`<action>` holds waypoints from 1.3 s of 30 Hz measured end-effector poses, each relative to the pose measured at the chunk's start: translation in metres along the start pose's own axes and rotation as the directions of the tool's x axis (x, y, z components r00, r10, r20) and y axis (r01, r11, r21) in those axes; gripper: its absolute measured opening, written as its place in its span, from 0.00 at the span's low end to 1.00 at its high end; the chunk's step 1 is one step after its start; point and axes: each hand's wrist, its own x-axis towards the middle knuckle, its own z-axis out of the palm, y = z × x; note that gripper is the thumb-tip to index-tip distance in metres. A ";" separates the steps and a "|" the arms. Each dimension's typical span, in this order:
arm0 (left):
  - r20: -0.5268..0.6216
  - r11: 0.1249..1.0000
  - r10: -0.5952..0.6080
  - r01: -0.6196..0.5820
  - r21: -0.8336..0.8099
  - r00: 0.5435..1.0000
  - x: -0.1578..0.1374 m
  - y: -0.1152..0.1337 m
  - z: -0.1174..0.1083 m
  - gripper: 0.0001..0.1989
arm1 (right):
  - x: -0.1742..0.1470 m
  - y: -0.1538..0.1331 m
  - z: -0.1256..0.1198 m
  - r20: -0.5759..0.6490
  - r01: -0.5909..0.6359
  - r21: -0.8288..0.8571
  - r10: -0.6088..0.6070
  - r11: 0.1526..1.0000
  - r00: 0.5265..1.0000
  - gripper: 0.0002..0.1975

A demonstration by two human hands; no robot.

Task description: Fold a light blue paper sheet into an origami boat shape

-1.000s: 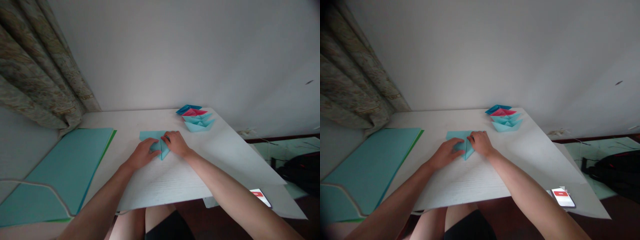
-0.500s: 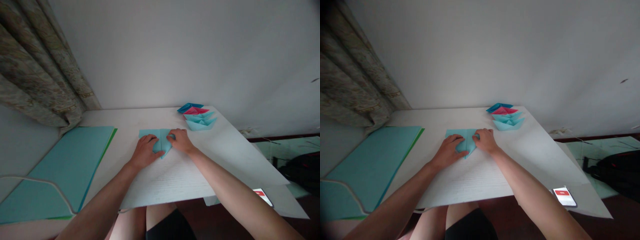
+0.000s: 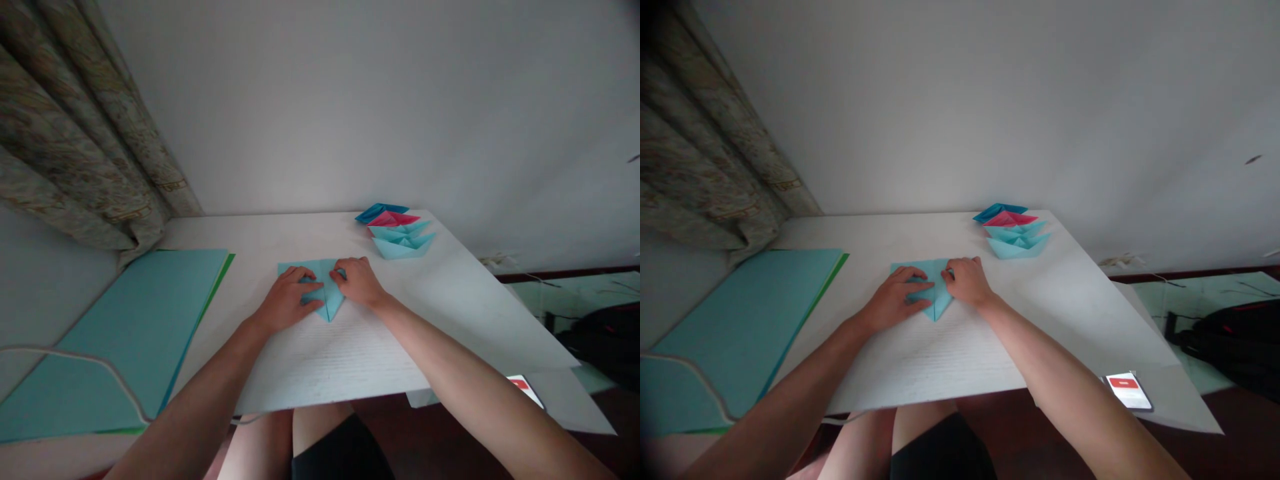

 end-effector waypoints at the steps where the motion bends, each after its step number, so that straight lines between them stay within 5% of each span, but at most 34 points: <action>1: 0.004 1.000 0.006 -0.006 -0.015 1.000 -0.001 0.000 -0.001 0.15 | -0.001 0.000 0.000 0.007 0.009 0.004 -0.009 1.000 1.000 0.08; 12: 0.195 0.974 0.122 -0.080 -0.210 0.973 -0.008 0.002 -0.010 0.12 | -0.014 -0.005 -0.006 0.116 0.294 0.122 -0.308 0.948 0.944 0.07; 39: 0.222 0.965 0.148 -0.091 -0.247 0.964 -0.008 -0.001 -0.009 0.16 | -0.014 -0.008 -0.004 0.090 0.241 0.127 -0.253 0.962 0.963 0.05</action>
